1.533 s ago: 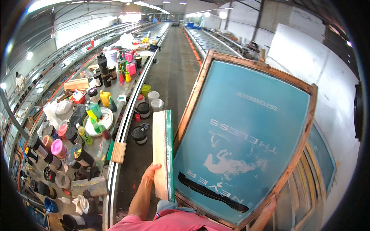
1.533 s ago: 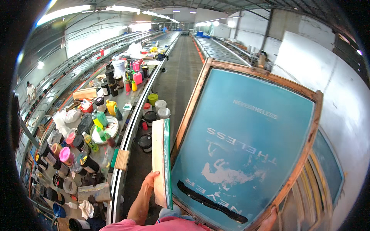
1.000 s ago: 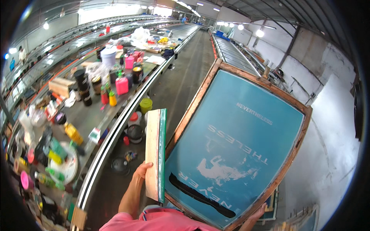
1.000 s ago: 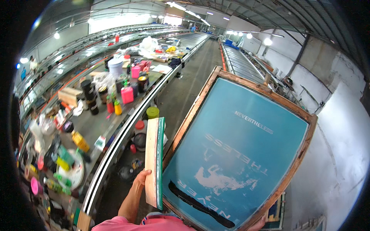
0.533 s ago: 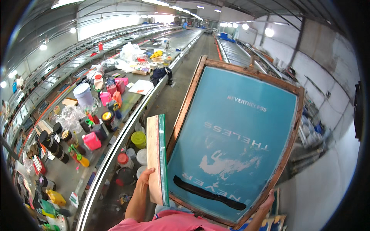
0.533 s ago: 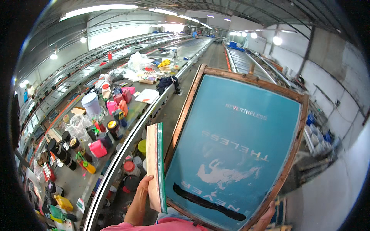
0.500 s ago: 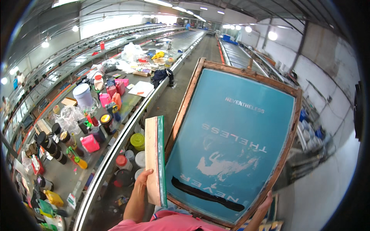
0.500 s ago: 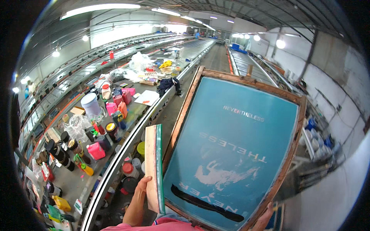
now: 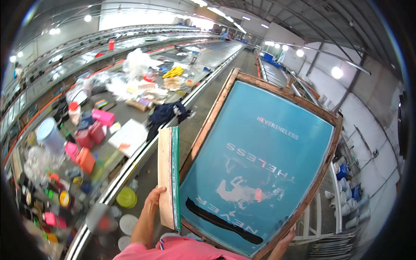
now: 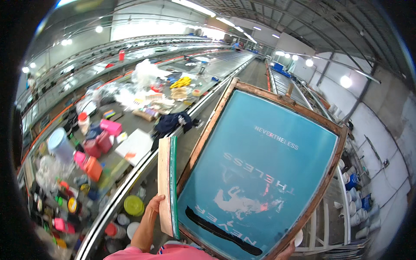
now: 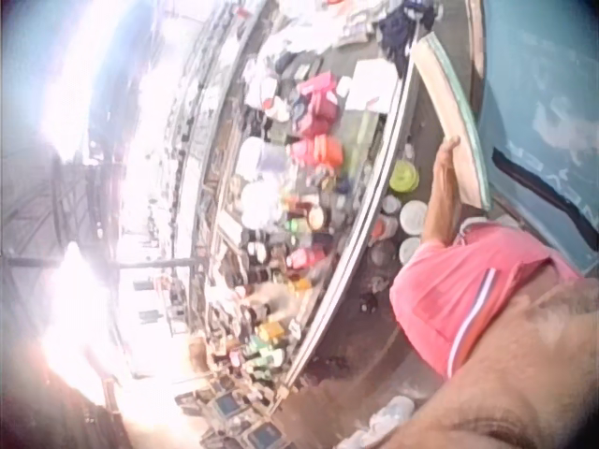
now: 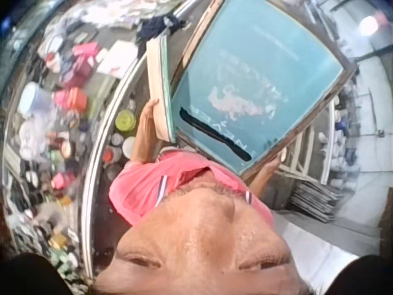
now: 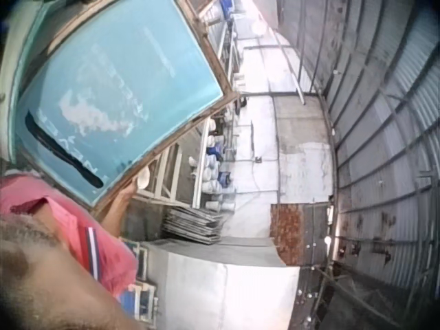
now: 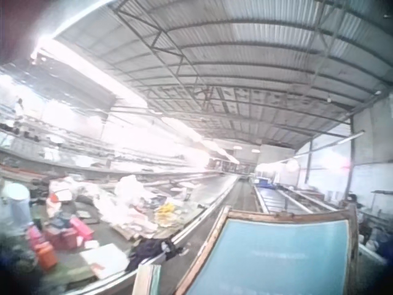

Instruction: The person prepares a screen printing frame by applying tape to the edges and pouring black ink onto the mesh. They then use a squeegee to pull the ink across the screen, printing a design onto a red t-shirt placed on the table. Finally, they lift the screen to reveal the printed graphic.

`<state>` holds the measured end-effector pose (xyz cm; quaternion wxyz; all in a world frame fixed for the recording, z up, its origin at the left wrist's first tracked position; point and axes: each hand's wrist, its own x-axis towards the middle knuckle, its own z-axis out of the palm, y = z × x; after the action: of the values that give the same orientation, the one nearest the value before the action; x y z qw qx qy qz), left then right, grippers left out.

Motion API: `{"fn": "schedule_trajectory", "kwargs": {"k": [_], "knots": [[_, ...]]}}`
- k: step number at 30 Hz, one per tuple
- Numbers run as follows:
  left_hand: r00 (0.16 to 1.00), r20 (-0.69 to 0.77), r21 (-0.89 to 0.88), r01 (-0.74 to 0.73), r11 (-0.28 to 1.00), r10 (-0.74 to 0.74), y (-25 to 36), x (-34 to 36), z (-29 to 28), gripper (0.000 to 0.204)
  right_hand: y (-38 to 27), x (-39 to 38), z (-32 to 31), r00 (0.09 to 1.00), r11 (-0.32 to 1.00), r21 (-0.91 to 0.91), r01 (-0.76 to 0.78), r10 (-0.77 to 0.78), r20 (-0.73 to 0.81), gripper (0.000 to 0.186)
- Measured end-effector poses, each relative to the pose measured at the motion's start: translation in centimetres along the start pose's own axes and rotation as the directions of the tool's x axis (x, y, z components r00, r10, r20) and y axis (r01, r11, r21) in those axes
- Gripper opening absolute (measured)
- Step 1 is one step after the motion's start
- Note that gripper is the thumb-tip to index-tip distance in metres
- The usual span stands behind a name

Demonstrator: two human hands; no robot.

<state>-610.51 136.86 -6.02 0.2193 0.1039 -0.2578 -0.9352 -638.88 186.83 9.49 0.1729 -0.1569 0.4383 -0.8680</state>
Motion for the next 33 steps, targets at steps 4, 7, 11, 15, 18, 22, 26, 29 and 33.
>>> {"fn": "schedule_trajectory", "kwargs": {"k": [4, 7, 11, 15, 18, 22, 26, 29, 33], "knots": [[0.997, 0.023, 0.028, 0.073, 0.997, -0.074, 2.0, 17.1, -1.2, 0.057, 2.5, 10.8, 2.7, 0.981, 0.997, -0.077, -0.011, -0.004, -0.192, 0.058], [0.997, 0.013, 0.094, 0.081, 0.992, -0.082, 2.2, 29.8, -2.1, 0.060, 6.0, 19.8, 4.1, 0.953, 0.993, -0.120, 0.004, -0.040, -0.301, 0.058], [0.999, -0.029, 0.202, 0.049, 0.978, -0.044, 6.7, 45.5, -1.5, 0.063, 9.4, 37.2, 6.8, 0.917, 0.990, -0.127, -0.064, 0.008, -0.398, 0.059], [0.993, -0.122, 0.256, 0.032, 0.966, -0.001, 9.1, 57.9, 1.3, 0.063, 10.2, 54.2, 5.2, 0.955, 0.993, -0.121, -0.012, -0.025, -0.296, 0.048], [0.994, -0.096, 0.161, 0.073, 0.984, -0.058, 11.7, 65.7, 0.5, 0.060, 13.7, 65.5, 2.9, 0.972, 0.942, -0.336, -0.004, -0.075, -0.222, 0.045], [0.996, -0.086, 0.090, 0.044, 0.995, -0.036, 11.9, 79.9, -2.7, 0.061, 17.8, 79.0, 7.7, 0.968, 0.954, -0.300, -0.016, -0.060, -0.243, 0.046], [0.996, -0.082, 0.204, 0.033, 0.978, -0.017, 16.0, 97.4, -3.8, 0.061, 23.6, 92.8, 6.4, 0.962, 0.988, -0.156, 0.006, -0.048, -0.269, 0.048], [0.995, -0.012, 0.204, 0.101, 0.974, -0.101, 18.3, 109.4, -2.6, 0.060, 23.8, 100.8, 6.4, 0.953, 0.980, -0.196, 0.040, -0.096, -0.288, 0.050], [0.988, -0.018, 0.155, 0.157, 0.975, -0.156, 20.3, 124.2, -0.3, 0.062, 24.7, 109.0, 12.4, 0.935, 0.992, -0.106, 0.074, -0.106, -0.340, 0.055]]}}
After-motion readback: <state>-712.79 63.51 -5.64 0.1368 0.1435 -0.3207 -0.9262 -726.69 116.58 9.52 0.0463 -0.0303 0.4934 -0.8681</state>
